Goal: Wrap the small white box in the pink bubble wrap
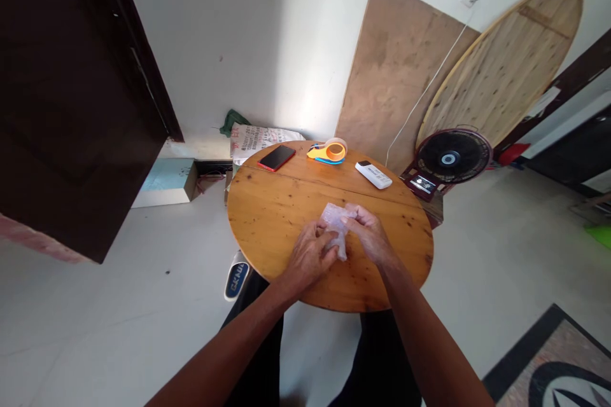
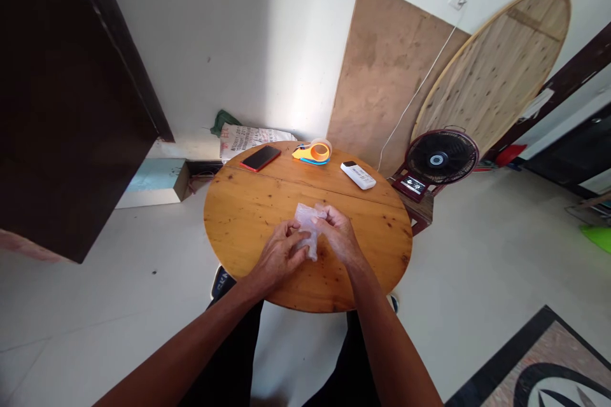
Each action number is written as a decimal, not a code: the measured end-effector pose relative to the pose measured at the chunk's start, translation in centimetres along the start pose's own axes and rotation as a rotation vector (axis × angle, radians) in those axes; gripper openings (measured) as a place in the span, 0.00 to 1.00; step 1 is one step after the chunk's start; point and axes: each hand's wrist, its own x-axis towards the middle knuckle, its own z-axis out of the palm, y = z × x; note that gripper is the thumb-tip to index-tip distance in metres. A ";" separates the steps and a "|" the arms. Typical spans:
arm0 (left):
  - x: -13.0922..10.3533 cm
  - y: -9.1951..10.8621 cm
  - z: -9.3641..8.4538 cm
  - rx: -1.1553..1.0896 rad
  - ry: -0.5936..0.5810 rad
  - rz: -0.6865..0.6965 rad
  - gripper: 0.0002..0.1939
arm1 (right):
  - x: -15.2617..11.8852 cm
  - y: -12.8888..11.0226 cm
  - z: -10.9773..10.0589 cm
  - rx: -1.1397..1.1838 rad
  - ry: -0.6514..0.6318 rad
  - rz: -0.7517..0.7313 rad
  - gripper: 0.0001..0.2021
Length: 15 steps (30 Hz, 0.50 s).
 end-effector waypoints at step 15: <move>0.8 -1.5 -0.3 -0.192 -0.068 0.077 0.15 | -1.3 -0.3 1.2 -0.101 0.062 -0.009 0.08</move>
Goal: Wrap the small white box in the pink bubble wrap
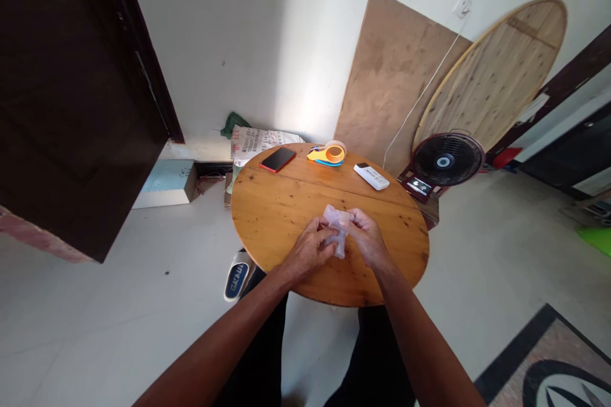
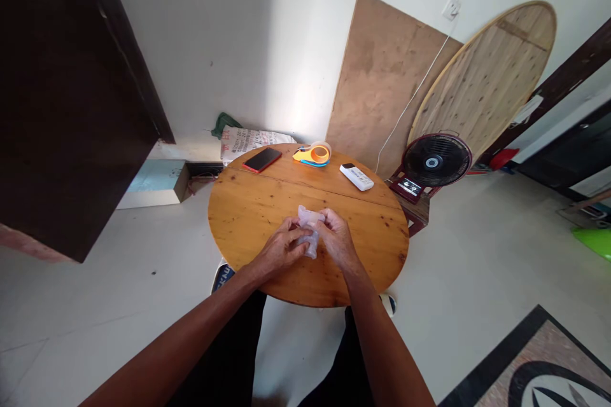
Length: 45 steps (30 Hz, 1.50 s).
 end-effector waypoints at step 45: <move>-1.2 0.5 -0.5 0.182 0.056 0.003 0.09 | -5.3 2.3 1.3 -0.399 0.100 -0.295 0.02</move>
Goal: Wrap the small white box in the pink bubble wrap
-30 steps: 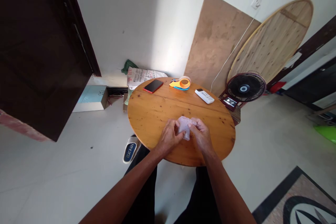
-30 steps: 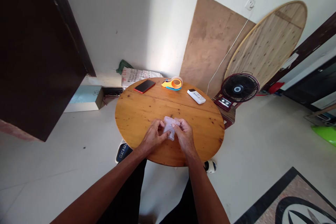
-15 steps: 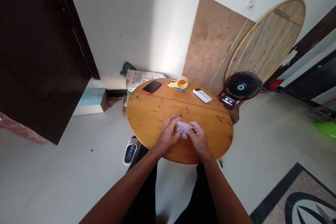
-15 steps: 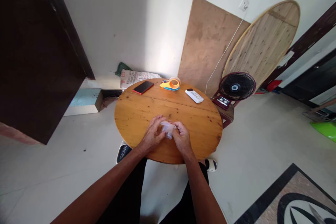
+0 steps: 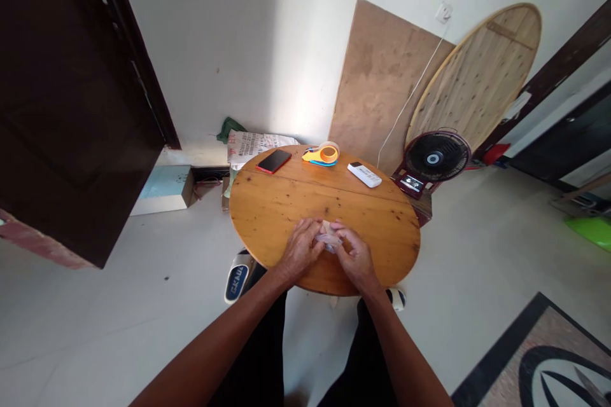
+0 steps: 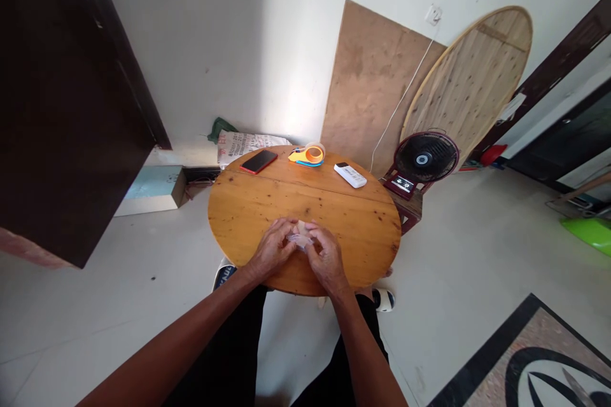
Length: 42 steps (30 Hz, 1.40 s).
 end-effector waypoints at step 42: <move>2.4 -0.7 -0.6 -1.162 -0.366 -0.502 0.45 | 1.0 1.3 0.0 0.174 0.022 0.373 0.18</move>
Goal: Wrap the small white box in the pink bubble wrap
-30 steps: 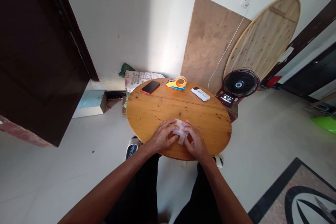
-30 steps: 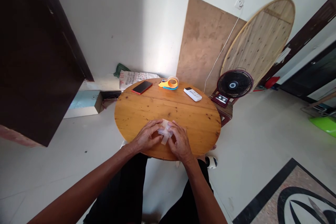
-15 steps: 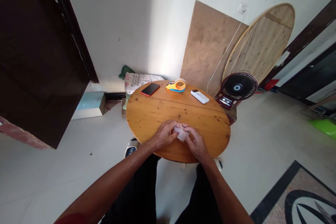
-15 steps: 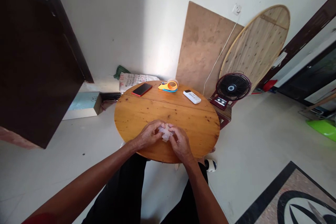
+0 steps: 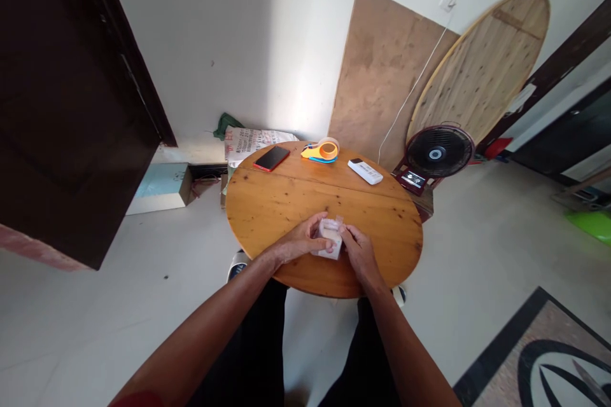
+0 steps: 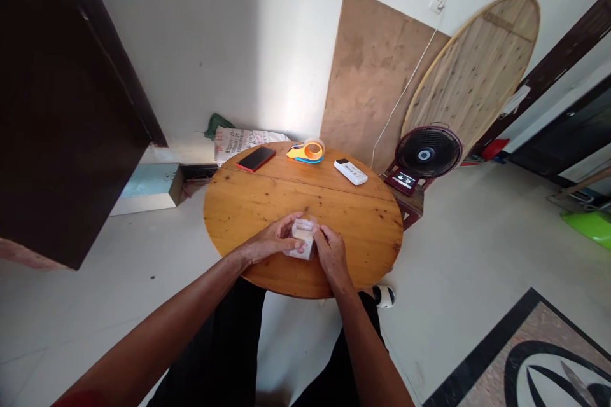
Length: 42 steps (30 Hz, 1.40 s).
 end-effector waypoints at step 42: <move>1.6 -0.5 0.9 -0.029 -0.090 0.013 0.36 | 1.7 -1.6 -3.3 -0.099 0.033 0.013 0.20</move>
